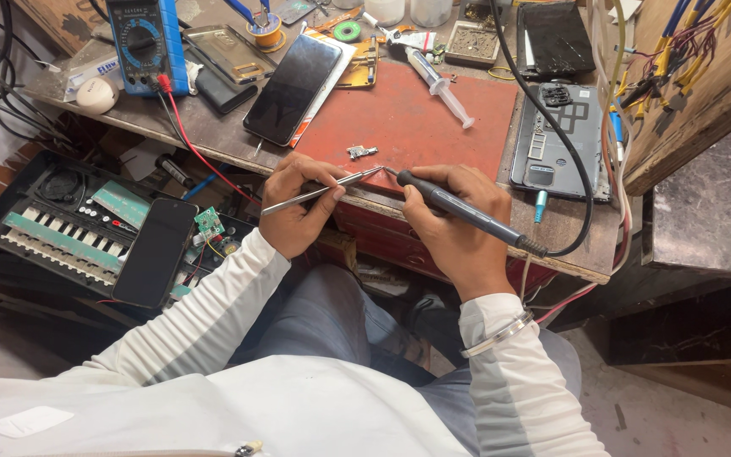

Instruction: The person sits at an electronics repair workbench and solders a small phone component held with tweezers, using a soldering iron in the other hand. They periodically reposition the part, apply solder, and set the iron down to handle the component by hand.

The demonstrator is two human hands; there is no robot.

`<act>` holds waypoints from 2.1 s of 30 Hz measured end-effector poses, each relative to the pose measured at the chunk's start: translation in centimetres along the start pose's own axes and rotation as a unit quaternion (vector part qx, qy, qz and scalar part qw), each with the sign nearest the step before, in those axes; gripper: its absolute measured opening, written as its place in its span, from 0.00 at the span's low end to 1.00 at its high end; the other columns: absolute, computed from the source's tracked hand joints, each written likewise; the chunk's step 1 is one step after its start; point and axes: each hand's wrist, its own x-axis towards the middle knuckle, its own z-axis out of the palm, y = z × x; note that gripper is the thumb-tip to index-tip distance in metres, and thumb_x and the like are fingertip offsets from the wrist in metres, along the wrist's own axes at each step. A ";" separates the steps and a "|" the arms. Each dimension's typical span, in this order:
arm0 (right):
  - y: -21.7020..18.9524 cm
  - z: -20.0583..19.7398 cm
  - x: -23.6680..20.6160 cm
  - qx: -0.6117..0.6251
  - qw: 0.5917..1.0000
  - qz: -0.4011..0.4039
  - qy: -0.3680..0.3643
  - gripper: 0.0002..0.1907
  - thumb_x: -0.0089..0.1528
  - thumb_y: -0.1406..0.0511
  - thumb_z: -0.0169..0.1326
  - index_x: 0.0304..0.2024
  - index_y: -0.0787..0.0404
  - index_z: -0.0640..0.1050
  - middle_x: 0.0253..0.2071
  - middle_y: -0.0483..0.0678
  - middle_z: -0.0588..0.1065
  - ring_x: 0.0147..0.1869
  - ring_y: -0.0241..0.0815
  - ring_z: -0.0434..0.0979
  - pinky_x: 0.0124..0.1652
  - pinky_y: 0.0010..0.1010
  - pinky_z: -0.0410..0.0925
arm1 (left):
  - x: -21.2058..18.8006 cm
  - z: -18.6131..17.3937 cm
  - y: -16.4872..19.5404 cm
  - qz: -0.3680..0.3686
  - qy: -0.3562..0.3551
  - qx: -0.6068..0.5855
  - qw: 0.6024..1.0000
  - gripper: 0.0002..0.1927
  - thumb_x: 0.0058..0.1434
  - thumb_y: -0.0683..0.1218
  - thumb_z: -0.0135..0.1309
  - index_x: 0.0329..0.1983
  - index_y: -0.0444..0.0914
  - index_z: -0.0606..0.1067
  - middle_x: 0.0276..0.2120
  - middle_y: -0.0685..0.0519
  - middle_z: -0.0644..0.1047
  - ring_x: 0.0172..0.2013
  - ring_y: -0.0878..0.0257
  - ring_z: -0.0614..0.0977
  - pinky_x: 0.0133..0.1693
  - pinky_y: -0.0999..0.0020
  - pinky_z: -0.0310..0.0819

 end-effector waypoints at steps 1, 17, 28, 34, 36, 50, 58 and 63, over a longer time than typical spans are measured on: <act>0.0 0.0 0.0 0.001 1.000 0.001 0.000 0.09 0.56 0.66 0.64 0.39 0.62 0.85 0.32 0.49 0.81 0.35 0.42 0.81 0.38 0.32 0.72 | 0.0 0.0 0.0 0.001 0.000 0.000 1.000 0.07 0.64 0.39 0.63 0.37 0.38 0.75 0.42 0.51 0.83 0.45 0.59 0.81 0.50 0.64 0.75; 0.0 0.1 0.0 0.000 1.000 -0.007 0.005 0.09 0.56 0.66 0.64 0.38 0.62 0.85 0.32 0.49 0.81 0.35 0.43 0.82 0.39 0.32 0.72 | 0.1 -0.1 0.1 0.000 -0.002 0.001 1.000 0.07 0.64 0.39 0.63 0.38 0.38 0.74 0.42 0.52 0.83 0.44 0.59 0.80 0.50 0.64 0.75; 0.0 0.0 0.1 -0.004 1.000 -0.016 0.007 0.09 0.56 0.66 0.63 0.38 0.63 0.85 0.32 0.50 0.81 0.36 0.43 0.82 0.39 0.32 0.72 | 0.1 0.0 0.0 -0.001 0.001 -0.006 1.000 0.07 0.64 0.38 0.63 0.38 0.38 0.74 0.42 0.51 0.83 0.44 0.59 0.80 0.49 0.65 0.75; 0.0 0.1 0.1 0.001 1.000 -0.006 0.009 0.09 0.56 0.66 0.63 0.37 0.63 0.84 0.32 0.50 0.81 0.35 0.43 0.82 0.39 0.32 0.73 | 0.1 0.0 0.1 -0.004 -0.005 0.000 1.000 0.07 0.63 0.38 0.63 0.38 0.38 0.74 0.42 0.52 0.83 0.44 0.59 0.81 0.48 0.65 0.76; 0.0 0.1 0.1 0.006 1.000 0.002 0.007 0.09 0.56 0.66 0.63 0.38 0.63 0.85 0.32 0.50 0.81 0.35 0.42 0.82 0.38 0.31 0.73 | 0.1 -0.1 0.1 -0.005 -0.005 0.002 1.000 0.08 0.64 0.38 0.63 0.38 0.38 0.74 0.42 0.52 0.83 0.44 0.60 0.81 0.48 0.65 0.75; 0.2 0.2 0.0 -0.001 1.000 -0.009 0.010 0.09 0.56 0.66 0.64 0.38 0.62 0.85 0.32 0.49 0.81 0.35 0.43 0.81 0.38 0.32 0.72 | 0.2 -0.1 0.2 0.001 -0.004 0.000 1.000 0.08 0.64 0.38 0.63 0.38 0.38 0.73 0.42 0.51 0.83 0.44 0.59 0.81 0.49 0.64 0.75; 0.1 0.0 0.0 -0.007 1.000 -0.017 0.012 0.09 0.56 0.66 0.64 0.38 0.63 0.85 0.32 0.49 0.81 0.35 0.43 0.81 0.39 0.32 0.72 | 0.1 -0.1 0.2 0.005 -0.004 0.008 1.000 0.08 0.64 0.39 0.63 0.38 0.38 0.73 0.42 0.51 0.83 0.44 0.59 0.80 0.49 0.64 0.75; 0.0 0.1 0.0 0.003 1.000 -0.001 0.015 0.09 0.56 0.66 0.64 0.38 0.63 0.84 0.31 0.49 0.81 0.34 0.42 0.81 0.37 0.31 0.73 | 0.1 -0.1 0.1 -0.011 -0.006 -0.006 1.000 0.07 0.64 0.39 0.62 0.39 0.38 0.74 0.42 0.52 0.83 0.44 0.59 0.80 0.48 0.65 0.76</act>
